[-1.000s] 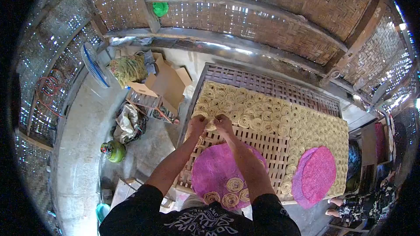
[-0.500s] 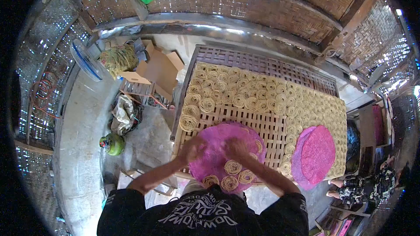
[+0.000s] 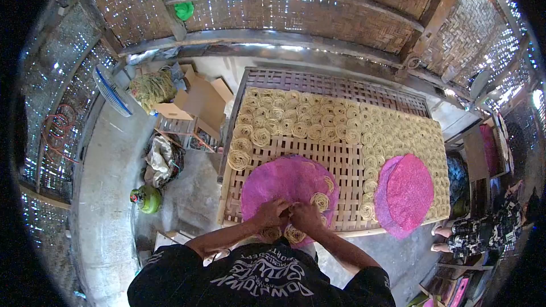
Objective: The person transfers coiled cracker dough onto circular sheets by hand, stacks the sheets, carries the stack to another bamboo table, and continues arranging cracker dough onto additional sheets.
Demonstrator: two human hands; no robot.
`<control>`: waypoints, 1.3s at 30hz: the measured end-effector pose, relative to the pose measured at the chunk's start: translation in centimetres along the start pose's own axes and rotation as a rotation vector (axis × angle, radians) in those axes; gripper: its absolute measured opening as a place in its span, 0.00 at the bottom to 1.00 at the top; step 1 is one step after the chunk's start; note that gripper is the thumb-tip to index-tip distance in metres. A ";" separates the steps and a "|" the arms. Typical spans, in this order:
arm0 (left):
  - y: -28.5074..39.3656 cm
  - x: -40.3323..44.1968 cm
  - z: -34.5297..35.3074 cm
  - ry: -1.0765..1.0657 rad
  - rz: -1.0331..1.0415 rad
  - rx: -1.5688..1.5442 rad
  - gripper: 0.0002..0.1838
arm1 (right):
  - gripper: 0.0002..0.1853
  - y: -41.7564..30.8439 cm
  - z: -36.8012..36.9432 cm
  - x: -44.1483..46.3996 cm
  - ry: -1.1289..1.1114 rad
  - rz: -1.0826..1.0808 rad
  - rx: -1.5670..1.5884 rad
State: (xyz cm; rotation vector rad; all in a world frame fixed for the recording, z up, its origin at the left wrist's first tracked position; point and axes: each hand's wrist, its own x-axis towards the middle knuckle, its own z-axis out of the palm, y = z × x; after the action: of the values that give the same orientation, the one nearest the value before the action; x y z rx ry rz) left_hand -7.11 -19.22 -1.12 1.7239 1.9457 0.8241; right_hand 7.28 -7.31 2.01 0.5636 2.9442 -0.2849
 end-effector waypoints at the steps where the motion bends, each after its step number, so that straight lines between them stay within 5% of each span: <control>1: -0.1 0.5 -0.2 0.041 0.034 -0.008 0.20 | 0.14 0.6 -1.2 0.3 -0.057 0.097 0.143; 5: -0.6 3.5 0.2 0.139 0.005 -0.288 0.19 | 0.15 3.8 -2.5 1.8 -0.036 0.446 0.909; 11: -4.6 7.7 -3.6 0.192 -0.333 -1.000 0.12 | 0.17 5.0 -3.9 8.7 0.056 0.543 1.741; 14: -6.2 7.8 -8.3 0.357 -0.456 -0.931 0.10 | 0.18 2.7 -3.7 12.9 0.139 0.184 1.616; 16: -9.4 8.1 -9.8 0.402 -0.561 -0.855 0.12 | 0.19 3.1 1.4 19.2 0.111 0.255 1.312; 19: -10.7 8.5 -12.2 0.508 -0.631 -0.597 0.10 | 0.19 0.1 1.6 23.1 0.103 0.247 1.310; 25: -15.1 10.5 -12.3 0.560 -0.522 0.026 0.10 | 0.17 -1.8 2.1 27.0 0.384 0.190 0.420; 28: -14.5 10.5 -12.5 0.470 -0.501 0.174 0.12 | 0.15 -0.9 3.4 27.4 0.752 -0.105 -0.053; 31: -12.7 8.4 -13.5 0.516 -0.371 0.164 0.13 | 0.14 -3.0 -1.3 22.4 0.496 0.131 0.366; 33: -11.4 5.2 -13.2 0.503 -0.304 0.161 0.14 | 0.21 -2.4 -1.3 18.0 0.226 -0.062 0.370; 35: -11.2 0.6 -9.7 0.417 -0.221 0.169 0.15 | 0.16 -2.4 -0.8 11.4 0.090 -0.250 0.269; 36: -10.3 -2.6 -6.4 0.474 -0.304 -0.578 0.15 | 0.16 -2.6 -0.6 7.8 0.012 -0.271 0.252; 38: -7.3 -7.0 -4.4 0.385 -0.177 -0.677 0.14 | 0.17 -3.0 0.6 2.1 0.013 -0.319 0.202; 39: -4.6 -8.6 -5.3 0.259 0.009 -0.033 0.14 | 0.18 -3.2 1.4 0.2 0.088 -0.346 0.166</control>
State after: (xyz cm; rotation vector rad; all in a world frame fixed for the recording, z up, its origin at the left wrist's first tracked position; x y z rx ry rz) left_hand -12.74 -28.85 -0.97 1.6777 2.0746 1.1244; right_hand 6.03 -10.44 1.17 0.0796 3.1123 -0.5564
